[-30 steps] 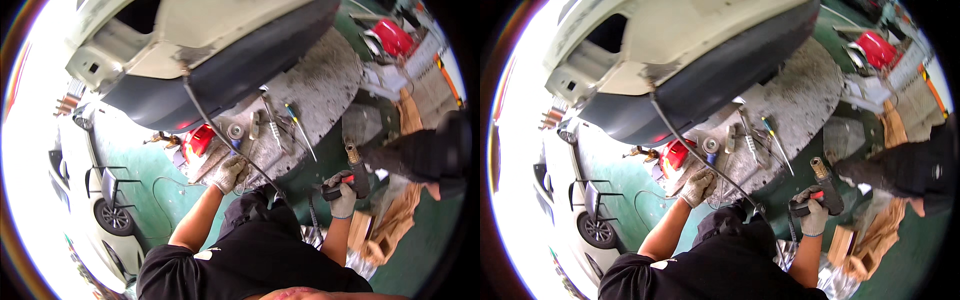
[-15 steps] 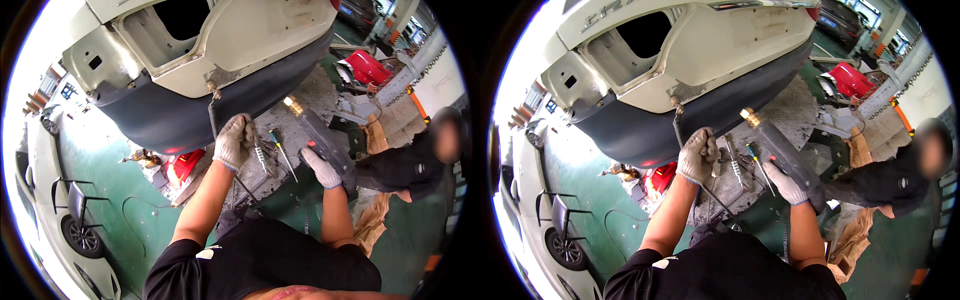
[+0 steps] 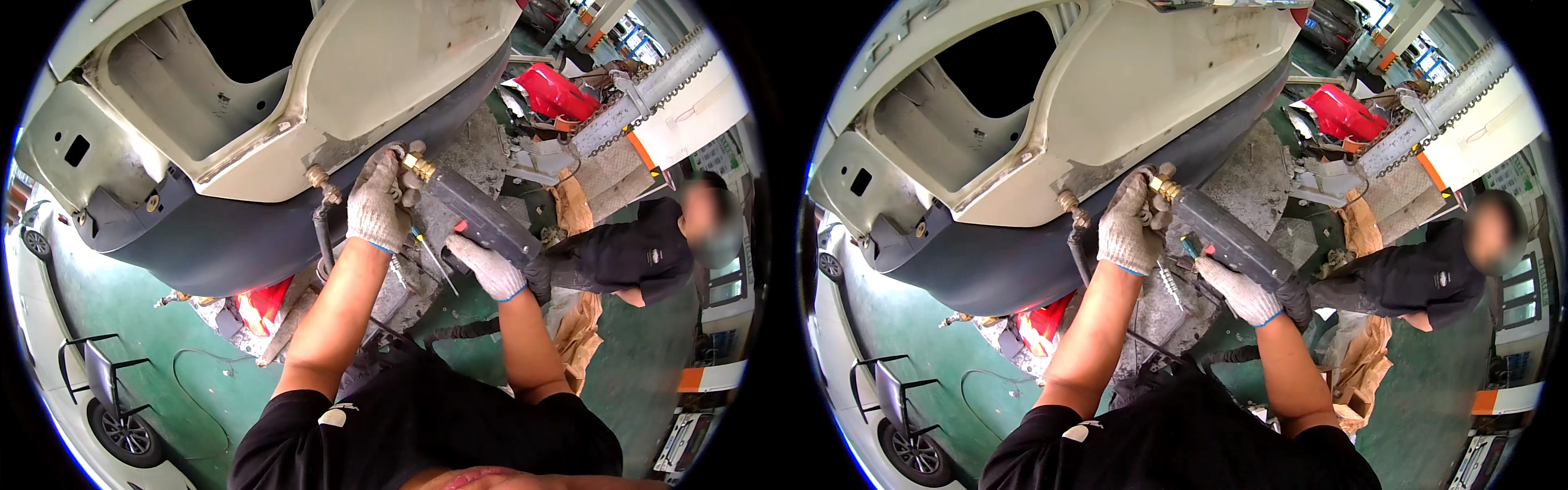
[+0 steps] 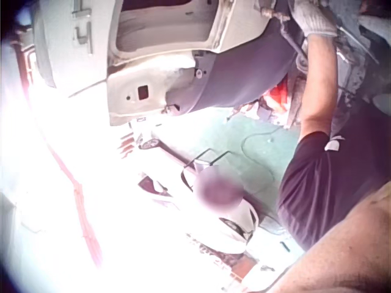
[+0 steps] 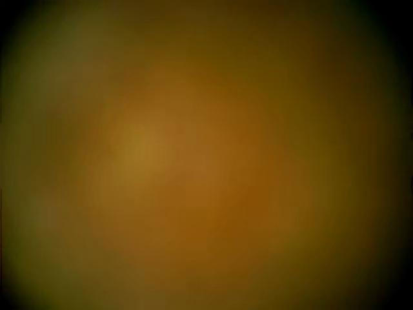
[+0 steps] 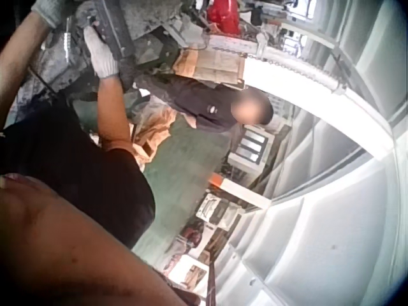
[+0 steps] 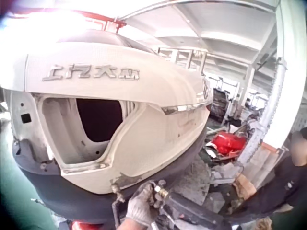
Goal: The person uses an angle grinder to smooth the edge of a car bumper, then uses a hammer to tap the bumper into alignment. They later use a heat gun to apply heat to the bumper's edge and a ratchet to tighten fasteners, while another person assists by holding the bumper.
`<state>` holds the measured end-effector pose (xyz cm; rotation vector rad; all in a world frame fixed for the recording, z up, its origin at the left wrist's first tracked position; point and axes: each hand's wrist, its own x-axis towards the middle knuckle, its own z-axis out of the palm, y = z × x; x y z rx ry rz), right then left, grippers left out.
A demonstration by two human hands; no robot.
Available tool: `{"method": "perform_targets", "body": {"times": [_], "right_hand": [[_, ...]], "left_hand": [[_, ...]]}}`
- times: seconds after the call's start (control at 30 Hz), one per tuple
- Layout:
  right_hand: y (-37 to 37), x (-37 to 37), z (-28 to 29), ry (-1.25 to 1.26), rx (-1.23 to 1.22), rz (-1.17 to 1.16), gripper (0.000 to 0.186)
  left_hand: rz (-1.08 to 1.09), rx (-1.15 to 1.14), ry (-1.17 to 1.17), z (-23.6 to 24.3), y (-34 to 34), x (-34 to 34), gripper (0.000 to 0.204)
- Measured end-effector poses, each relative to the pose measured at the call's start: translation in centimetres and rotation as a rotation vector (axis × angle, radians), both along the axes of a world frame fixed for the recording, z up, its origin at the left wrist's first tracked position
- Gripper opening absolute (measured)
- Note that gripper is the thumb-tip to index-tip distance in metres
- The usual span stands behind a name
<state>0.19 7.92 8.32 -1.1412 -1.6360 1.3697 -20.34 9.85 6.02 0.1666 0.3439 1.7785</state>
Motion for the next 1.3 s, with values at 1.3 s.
{"method": "perform_targets", "body": {"times": [1.3], "right_hand": [[6.5, -3.1, 4.6, -0.334, -0.192, 0.0, 0.022]], "left_hand": [[0.127, -0.185, -0.406, 1.1, 4.4, 0.1, 0.014]]}}
